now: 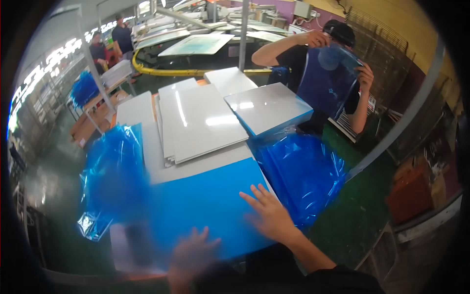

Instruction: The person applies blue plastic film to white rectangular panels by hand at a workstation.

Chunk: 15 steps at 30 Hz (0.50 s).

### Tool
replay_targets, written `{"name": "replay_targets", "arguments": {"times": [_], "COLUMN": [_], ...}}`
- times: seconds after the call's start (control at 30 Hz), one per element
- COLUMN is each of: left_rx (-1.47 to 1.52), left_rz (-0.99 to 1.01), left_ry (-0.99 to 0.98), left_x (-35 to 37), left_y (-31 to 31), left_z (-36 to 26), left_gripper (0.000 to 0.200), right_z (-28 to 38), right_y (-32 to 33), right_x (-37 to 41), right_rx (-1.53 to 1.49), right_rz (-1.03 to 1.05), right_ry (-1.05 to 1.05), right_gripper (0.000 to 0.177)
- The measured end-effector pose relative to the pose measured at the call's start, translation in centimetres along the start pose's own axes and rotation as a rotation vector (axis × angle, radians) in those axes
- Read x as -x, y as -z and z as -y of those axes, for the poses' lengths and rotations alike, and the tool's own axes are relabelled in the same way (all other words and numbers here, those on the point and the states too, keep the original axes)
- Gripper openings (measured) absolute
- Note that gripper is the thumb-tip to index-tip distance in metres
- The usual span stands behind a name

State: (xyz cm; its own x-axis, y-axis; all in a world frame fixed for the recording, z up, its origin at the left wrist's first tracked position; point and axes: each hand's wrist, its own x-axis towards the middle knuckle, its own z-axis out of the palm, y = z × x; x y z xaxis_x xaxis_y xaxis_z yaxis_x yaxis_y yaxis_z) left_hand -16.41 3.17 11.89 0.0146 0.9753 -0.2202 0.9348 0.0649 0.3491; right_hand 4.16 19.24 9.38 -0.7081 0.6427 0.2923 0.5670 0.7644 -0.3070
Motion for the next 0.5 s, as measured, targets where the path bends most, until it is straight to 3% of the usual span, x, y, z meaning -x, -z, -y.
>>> {"name": "replay_targets", "arguments": {"times": [0.07,0.4,0.5], "left_rx": [0.025,0.061,0.075], "left_rz": [0.01,-0.239,-0.273], "left_ry": [0.025,-0.223,-0.246], "left_x": [-0.1,1.9,2.3], "left_y": [0.8,-2.8,-3.2], "left_z": [-0.5,0.5,0.4], "left_gripper": [0.057,0.024,0.021], "right_z": [0.2,-0.2,-0.1], "right_y": [-1.6,-1.7,-1.9], "right_x": [0.8,0.7,0.8], "right_rx": [0.123,0.057,0.054], "right_rz": [0.22,0.123,-0.002], "right_ry": [-0.125,-0.082,-0.026], "right_gripper": [0.053,0.051,0.042]}}
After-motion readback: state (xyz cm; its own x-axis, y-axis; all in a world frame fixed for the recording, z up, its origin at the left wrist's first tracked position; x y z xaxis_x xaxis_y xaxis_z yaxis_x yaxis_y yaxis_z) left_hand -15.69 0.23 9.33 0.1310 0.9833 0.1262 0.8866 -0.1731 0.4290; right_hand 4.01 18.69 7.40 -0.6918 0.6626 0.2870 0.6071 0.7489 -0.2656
